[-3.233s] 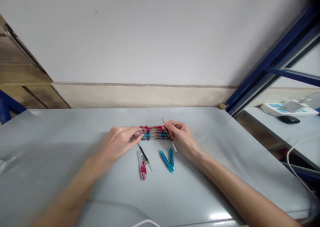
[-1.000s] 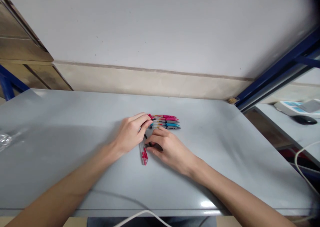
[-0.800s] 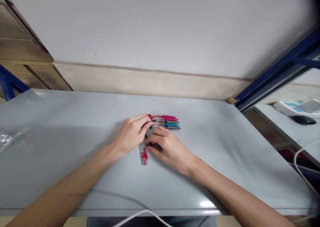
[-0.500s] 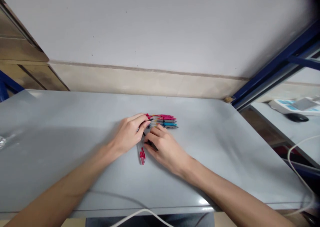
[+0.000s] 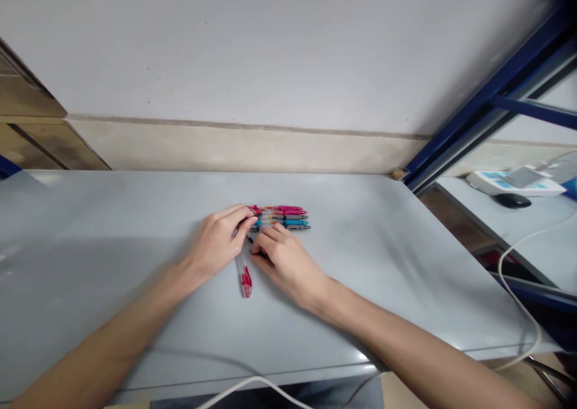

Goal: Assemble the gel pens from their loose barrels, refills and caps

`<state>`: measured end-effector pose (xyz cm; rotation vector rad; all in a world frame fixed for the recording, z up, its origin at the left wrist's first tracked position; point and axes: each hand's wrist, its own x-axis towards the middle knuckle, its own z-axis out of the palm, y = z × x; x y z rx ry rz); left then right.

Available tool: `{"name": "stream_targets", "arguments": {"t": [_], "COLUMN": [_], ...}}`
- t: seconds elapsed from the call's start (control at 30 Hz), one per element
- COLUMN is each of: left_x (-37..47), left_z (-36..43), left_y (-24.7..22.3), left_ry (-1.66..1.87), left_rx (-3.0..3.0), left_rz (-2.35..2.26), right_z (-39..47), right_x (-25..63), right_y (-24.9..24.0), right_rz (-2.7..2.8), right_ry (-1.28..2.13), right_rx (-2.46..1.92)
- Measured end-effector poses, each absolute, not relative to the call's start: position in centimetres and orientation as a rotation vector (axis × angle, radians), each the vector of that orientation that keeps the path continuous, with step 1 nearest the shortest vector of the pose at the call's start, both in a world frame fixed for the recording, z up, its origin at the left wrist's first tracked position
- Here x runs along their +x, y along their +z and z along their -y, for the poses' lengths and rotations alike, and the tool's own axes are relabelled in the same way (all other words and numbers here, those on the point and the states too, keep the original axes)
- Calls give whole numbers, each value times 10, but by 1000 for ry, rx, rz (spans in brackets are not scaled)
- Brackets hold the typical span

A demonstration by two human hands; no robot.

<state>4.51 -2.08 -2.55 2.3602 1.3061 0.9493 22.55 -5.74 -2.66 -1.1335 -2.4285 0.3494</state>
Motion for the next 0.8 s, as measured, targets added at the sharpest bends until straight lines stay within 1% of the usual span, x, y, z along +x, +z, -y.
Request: {"name": "stream_targets", "arguments": {"t": [0.13,0.4,0.8], "left_x": [45,45,42], "left_z": [21,21,17], "left_y": [-25,-28,-30], "left_ry": [933,898,886], "left_rx": [2352,2383,2337], "left_rz": [-1308,-1285,-1298], "right_z": [55,56,56], "right_x": [226,225,226], "right_y": [-29,-29,-31], "right_rz": [2398,2412,2310], "right_ry": [392,332,443], "right_rx": [-1116,-1135,-1150]}}
